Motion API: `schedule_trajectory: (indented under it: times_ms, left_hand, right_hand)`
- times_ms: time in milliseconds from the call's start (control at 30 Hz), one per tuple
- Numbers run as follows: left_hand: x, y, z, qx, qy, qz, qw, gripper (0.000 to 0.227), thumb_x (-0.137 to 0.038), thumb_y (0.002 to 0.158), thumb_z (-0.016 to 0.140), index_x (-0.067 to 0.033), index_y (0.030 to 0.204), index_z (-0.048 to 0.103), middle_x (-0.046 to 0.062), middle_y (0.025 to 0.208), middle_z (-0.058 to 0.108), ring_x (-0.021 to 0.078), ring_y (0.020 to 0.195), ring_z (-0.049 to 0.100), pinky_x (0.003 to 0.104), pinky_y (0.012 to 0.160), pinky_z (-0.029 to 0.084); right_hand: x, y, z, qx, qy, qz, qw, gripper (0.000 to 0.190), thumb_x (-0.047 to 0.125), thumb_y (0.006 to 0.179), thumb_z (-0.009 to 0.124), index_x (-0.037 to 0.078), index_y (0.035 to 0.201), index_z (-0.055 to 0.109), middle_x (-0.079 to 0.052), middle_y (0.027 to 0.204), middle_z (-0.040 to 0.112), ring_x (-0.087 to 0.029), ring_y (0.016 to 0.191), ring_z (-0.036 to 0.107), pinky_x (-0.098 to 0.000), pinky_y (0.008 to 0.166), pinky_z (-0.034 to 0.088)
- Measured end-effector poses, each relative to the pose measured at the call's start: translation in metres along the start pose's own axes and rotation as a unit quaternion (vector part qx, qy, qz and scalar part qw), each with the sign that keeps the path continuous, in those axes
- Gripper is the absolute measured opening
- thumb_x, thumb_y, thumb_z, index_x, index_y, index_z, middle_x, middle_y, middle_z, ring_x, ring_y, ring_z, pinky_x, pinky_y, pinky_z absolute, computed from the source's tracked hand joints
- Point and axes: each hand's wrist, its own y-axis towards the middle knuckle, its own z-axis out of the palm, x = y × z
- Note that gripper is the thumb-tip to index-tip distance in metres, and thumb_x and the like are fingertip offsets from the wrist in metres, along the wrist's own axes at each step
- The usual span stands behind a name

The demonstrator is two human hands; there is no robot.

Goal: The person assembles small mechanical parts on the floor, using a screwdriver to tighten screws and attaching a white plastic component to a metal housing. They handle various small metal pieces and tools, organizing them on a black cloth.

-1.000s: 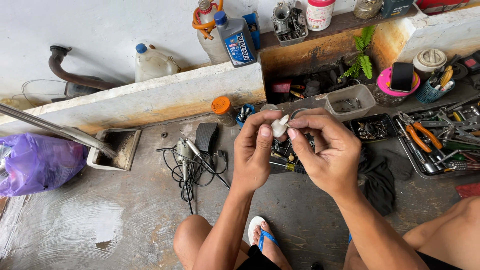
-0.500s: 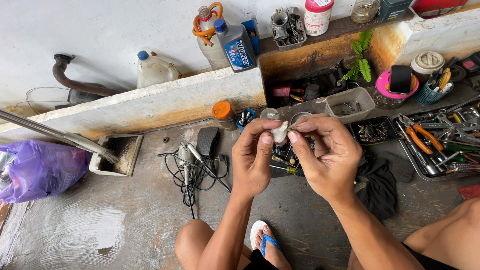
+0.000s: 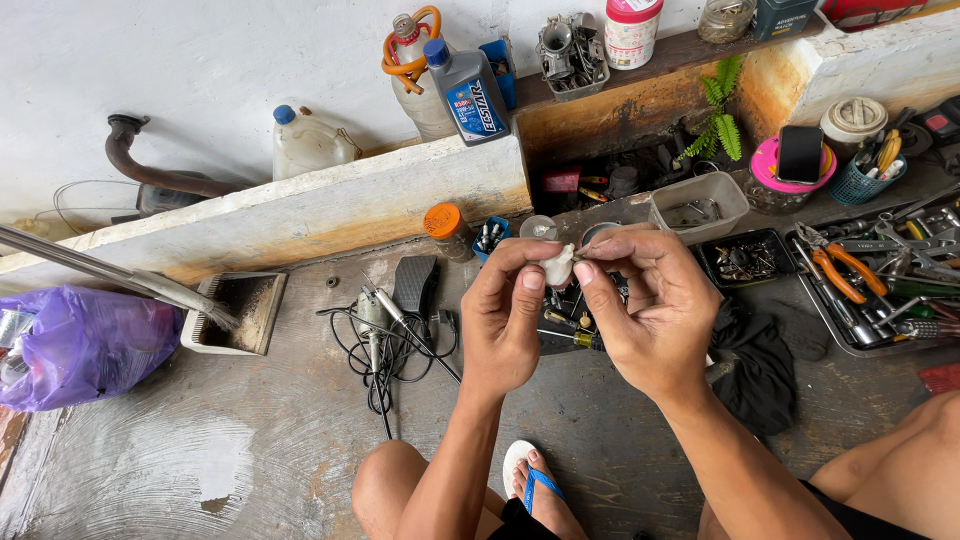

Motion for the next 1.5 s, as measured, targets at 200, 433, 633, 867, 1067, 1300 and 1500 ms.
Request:
schedule_trajectory:
  times_ms: [200,433,633,867,1067,1300,1500]
  left_hand:
    - [0.004,-0.001,-0.002,0.000,0.001,0.000,1.000,0.021,-0.012,0.105,0.053,0.0016,0.113,0.067,0.016,0.106,0.068,0.0168,0.089,0.063,0.036,0.081,0.055]
    - [0.004,-0.002,-0.002,0.005,-0.023,0.000,1.000,0.024,-0.009,0.097,0.066,0.0037,0.118,0.067,0.018,0.110,0.067,0.0156,0.091,0.062,0.034,0.083,0.056]
    - [0.013,-0.006,-0.007,0.003,-0.038,-0.019,0.999,0.030,-0.007,0.097,0.065,0.0060,0.124,0.063,0.019,0.110,0.070,0.0206,0.096,0.070,0.036,0.086,0.058]
    - [0.006,-0.002,-0.006,0.006,-0.038,-0.013,0.999,0.033,-0.006,0.092,0.074,0.0061,0.121,0.064,0.018,0.115,0.068,0.0186,0.100,0.068,0.032,0.091,0.058]
    - [0.003,-0.001,-0.006,0.006,-0.006,-0.006,1.000,0.033,-0.005,0.085,0.081,0.0042,0.114,0.067,0.017,0.111,0.068,0.0178,0.098,0.067,0.031,0.089,0.058]
    - [0.006,0.000,-0.005,-0.017,0.064,0.007,0.998,0.035,-0.008,0.076,0.089,0.0008,0.104,0.069,0.013,0.098,0.068,0.0166,0.082,0.066,0.031,0.078,0.060]
    - [0.021,-0.005,0.001,-0.080,0.184,0.073,0.977,0.033,-0.009,0.077,0.089,-0.0021,0.100,0.068,0.010,0.094,0.066,0.0216,0.073,0.069,0.034,0.069,0.063]
  right_hand:
    - [0.001,0.000,0.000,0.006,-0.006,0.000,1.000,0.017,-0.013,0.091,0.070,-0.006,0.101,0.059,-0.019,0.093,0.064,-0.023,0.088,0.068,-0.0318,0.079,0.060]
    - [-0.002,0.000,0.001,0.006,0.016,0.007,1.000,0.015,-0.011,0.092,0.068,-0.008,0.104,0.061,-0.020,0.093,0.064,-0.023,0.089,0.067,-0.0327,0.080,0.060]
    - [-0.004,-0.001,0.000,0.024,0.019,0.031,0.999,0.024,-0.010,0.090,0.069,-0.009,0.114,0.065,-0.018,0.095,0.063,-0.019,0.090,0.064,-0.0330,0.081,0.061]
    - [-0.012,-0.002,-0.005,0.055,0.060,0.049,0.996,0.023,-0.008,0.091,0.067,-0.011,0.114,0.065,-0.023,0.101,0.066,-0.024,0.095,0.068,-0.0361,0.084,0.062]
    - [-0.027,-0.005,-0.015,0.083,0.088,0.072,0.990,0.026,-0.007,0.091,0.065,-0.013,0.117,0.064,-0.025,0.104,0.067,-0.026,0.096,0.069,-0.0373,0.083,0.062]
    - [-0.048,-0.015,-0.015,0.085,0.235,0.157,0.955,0.037,0.002,0.096,0.058,-0.007,0.132,0.056,-0.024,0.110,0.066,-0.024,0.098,0.066,-0.0326,0.081,0.058]
    - [-0.043,-0.013,-0.021,0.055,0.152,0.193,0.968,0.039,0.001,0.089,0.071,-0.008,0.122,0.054,-0.023,0.106,0.066,-0.024,0.095,0.070,-0.0343,0.084,0.061]
